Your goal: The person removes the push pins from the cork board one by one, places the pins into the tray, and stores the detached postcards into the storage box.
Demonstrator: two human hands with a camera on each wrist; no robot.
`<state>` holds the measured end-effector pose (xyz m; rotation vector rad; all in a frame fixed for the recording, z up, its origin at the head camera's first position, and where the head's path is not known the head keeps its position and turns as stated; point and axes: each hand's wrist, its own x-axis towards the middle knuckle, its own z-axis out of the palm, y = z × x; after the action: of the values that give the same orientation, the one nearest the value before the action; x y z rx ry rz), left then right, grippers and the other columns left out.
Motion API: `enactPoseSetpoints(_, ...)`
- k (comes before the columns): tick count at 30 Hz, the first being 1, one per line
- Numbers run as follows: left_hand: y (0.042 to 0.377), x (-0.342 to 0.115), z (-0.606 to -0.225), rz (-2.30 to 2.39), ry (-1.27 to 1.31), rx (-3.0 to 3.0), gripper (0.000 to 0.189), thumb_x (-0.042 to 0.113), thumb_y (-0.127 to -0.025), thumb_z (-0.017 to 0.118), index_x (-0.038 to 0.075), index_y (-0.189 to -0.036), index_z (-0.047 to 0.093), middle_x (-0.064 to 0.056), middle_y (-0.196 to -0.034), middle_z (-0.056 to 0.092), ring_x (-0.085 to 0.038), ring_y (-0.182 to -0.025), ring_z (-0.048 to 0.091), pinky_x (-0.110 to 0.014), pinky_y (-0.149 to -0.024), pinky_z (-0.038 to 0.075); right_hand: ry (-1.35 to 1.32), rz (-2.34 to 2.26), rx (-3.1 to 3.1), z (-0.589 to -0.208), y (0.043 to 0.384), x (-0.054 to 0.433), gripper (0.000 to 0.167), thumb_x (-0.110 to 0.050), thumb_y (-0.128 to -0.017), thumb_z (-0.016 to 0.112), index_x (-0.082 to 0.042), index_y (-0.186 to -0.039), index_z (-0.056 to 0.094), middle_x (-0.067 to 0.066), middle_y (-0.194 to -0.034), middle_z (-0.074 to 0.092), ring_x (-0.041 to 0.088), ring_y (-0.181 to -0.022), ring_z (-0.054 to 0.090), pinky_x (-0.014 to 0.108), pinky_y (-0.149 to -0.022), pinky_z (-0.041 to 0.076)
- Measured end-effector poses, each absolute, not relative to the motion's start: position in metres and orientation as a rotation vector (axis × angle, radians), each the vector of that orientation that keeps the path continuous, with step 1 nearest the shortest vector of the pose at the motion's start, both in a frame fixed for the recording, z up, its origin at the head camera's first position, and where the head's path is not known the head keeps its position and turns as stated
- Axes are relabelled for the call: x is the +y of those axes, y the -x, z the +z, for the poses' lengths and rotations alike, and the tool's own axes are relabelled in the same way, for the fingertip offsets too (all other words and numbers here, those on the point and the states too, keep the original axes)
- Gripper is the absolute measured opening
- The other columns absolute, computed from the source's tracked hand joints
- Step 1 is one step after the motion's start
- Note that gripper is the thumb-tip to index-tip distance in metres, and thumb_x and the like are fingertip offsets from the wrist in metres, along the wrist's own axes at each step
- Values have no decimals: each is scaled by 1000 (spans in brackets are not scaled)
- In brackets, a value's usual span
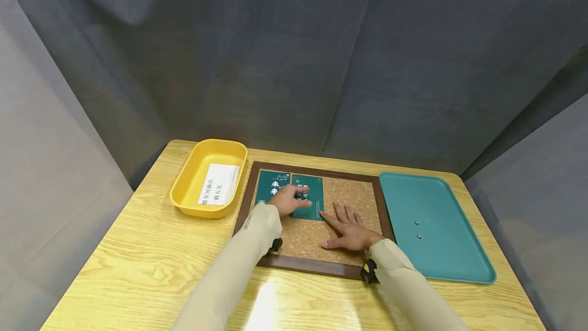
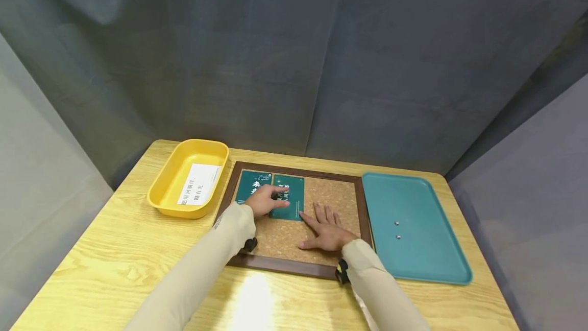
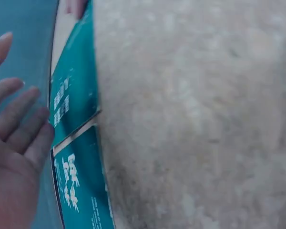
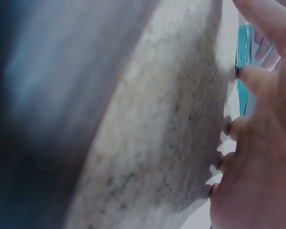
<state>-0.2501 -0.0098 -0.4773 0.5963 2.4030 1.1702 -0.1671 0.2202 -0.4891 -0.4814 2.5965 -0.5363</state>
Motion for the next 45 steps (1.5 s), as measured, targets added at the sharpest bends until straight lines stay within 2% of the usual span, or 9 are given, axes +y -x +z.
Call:
enactPoseSetpoints(13,261,-17,-477,1505,-128,2359,61,24,-92,67,3,-145,43,-17,-143,48,-32,-130,46,-47,-103,42,497,-506,2530,-486,165,221,98,-65,-83,59,-22,-157,10,21,-157,-19,47,-140,-22,65,-108,-10)
enactPoseSetpoints(21,266,-19,-480,1558,-61,2322,64,20,-91,68,1,-145,41,-17,-144,46,-33,-132,44,-46,-105,40,488,-447,2527,-488,167,220,96,-64,-85,57,-25,-157,8,20,-157,-21,45,-140,-23,65,-109,-10)
enactPoseSetpoints(27,269,-18,-481,1561,-56,2329,64,17,-90,68,1,-145,41,-18,-143,48,-33,-131,45,-46,-105,40,532,-599,2488,-493,167,224,99,-70,-82,56,-29,-157,5,20,-156,-25,45,-138,-28,65,-105,-18)
enactPoseSetpoints(33,273,-16,-484,1562,-7,2291,65,19,-90,69,2,-146,41,-17,-143,47,-33,-132,43,-47,-105,39,547,-602,2482,-497,168,227,100,-71,-81,56,-32,-156,3,17,-155,-28,43,-136,-32,65,-103,-22)
enactPoseSetpoints(40,273,-13,-482,1560,20,2272,68,19,-91,68,0,-148,36,-18,-145,45,-33,-134,41,-47,-107,38,531,-492,2495,-485,168,222,95,-61,-87,58,-22,-157,7,22,-156,-23,47,-138,-26,66,-107,-13)
enactPoseSetpoints(45,274,-11,-481,1550,32,2283,64,23,-93,64,0,-147,38,-17,-144,46,-33,-133,43,-46,-106,38,512,-438,2513,-483,168,221,93,-59,-88,58,-23,-157,6,21,-156,-22,46,-139,-23,66,-109,-10)
